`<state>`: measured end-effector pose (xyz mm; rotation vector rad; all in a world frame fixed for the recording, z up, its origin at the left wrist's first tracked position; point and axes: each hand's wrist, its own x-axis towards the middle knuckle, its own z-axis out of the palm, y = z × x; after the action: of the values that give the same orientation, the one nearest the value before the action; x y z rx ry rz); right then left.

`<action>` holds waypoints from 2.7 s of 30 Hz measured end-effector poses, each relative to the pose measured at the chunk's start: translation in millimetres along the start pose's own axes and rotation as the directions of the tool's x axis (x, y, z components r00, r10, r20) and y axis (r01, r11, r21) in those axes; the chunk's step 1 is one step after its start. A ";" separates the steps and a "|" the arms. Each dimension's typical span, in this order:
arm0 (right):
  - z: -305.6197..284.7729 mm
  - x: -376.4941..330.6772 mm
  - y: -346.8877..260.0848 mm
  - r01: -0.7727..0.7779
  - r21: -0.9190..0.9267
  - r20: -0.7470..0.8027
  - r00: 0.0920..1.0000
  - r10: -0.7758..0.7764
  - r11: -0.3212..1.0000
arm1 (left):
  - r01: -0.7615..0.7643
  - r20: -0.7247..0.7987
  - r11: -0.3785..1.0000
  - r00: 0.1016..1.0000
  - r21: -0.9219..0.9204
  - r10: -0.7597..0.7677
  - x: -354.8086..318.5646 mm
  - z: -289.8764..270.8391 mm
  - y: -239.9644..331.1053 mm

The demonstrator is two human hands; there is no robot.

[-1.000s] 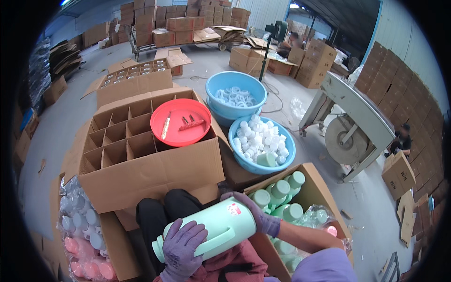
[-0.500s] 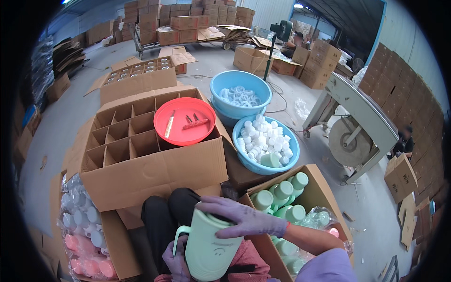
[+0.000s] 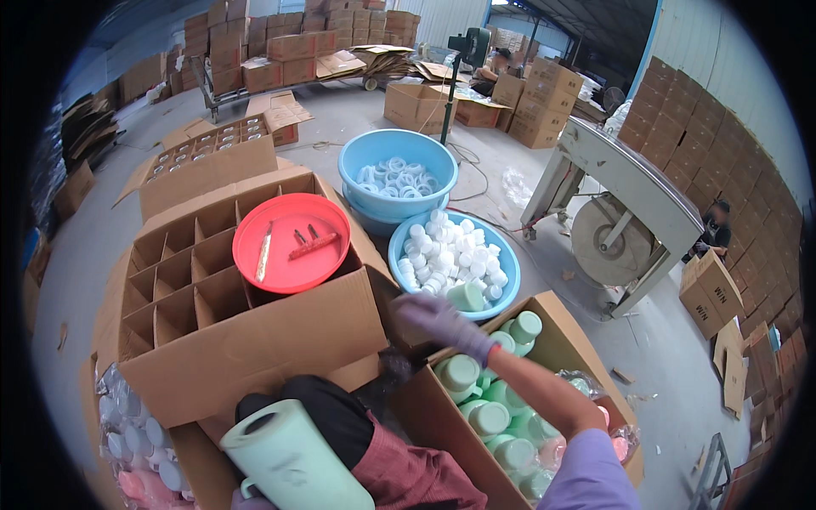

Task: The person assembles thermos bottles by inserting inner liners, screwing on lids, and wrapping each unit in plastic. They handle green and white bottles, placing finished units into a cardboard box.

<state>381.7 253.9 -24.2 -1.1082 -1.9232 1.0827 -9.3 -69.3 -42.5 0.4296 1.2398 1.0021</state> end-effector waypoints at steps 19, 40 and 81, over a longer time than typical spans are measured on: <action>-11.4 30.5 36.1 0.049 0.142 -0.333 0.943 0.001 0.989 | -0.355 -0.098 0.587 0.901 -0.728 0.423 75.2 93.7 14.8; -14.0 12.2 62.3 -0.206 -0.529 -0.337 0.941 0.020 0.823 | -0.403 -0.180 0.535 0.890 -0.742 0.420 72.1 113.7 -8.3; 105.4 -0.9 -164.8 -0.061 -0.438 0.796 0.437 0.418 0.897 | -0.629 0.958 -0.729 0.103 0.271 0.268 -0.3 42.6 15.6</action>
<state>236.4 169.2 75.6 -1.1316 -2.9378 1.7812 23.7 -51.4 -17.1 3.1657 0.8956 0.7015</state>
